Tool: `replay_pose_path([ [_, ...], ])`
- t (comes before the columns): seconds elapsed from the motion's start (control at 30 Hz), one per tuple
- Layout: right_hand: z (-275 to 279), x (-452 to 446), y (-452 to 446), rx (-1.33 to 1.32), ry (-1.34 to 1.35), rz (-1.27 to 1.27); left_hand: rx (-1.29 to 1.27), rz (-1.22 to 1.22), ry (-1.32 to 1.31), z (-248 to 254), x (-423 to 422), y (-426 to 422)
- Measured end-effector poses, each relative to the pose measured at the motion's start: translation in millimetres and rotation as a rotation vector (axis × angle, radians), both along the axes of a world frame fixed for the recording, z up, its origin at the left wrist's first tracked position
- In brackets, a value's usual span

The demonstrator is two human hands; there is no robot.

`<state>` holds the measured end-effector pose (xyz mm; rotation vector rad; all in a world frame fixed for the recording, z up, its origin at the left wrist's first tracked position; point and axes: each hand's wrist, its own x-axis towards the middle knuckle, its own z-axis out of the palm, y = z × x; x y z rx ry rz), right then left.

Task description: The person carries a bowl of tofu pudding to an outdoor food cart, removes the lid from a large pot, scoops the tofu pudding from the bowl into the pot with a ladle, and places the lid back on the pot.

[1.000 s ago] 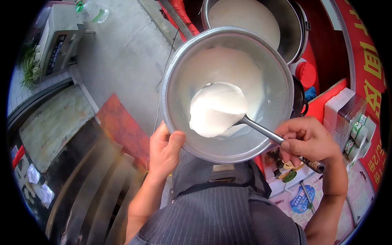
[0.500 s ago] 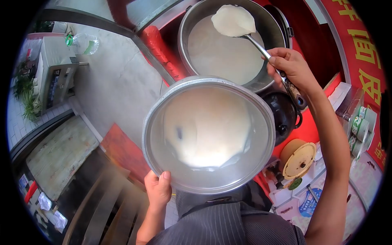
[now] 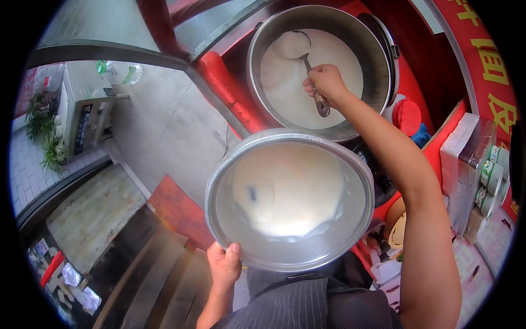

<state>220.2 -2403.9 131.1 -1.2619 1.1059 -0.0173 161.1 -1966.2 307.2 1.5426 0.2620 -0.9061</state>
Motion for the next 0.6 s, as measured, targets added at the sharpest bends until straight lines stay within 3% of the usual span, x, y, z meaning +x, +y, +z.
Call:
replay_pose_path([
  [0.17,-13,7,6,-0.127,0.047,0.088,0.001,0.008,-0.022,1,-1,-5],
  [0.27,-6,9,9,-0.353,0.155,0.105,0.007,0.012,-0.037,4,0,-7],
  [0.33,-15,3,3,-0.737,0.301,0.238,0.013,0.004,-0.041,5,0,-5],
  [0.47,29,-23,-3,-0.911,0.295,0.288,0.021,-0.034,-0.044,6,-1,-5],
  [0.53,53,-48,-8,-0.869,0.124,0.205,0.020,-0.021,-0.044,7,2,-12],
  [0.6,117,-71,5,-0.592,-0.068,0.042,0.039,-0.040,-0.047,12,2,-17],
])
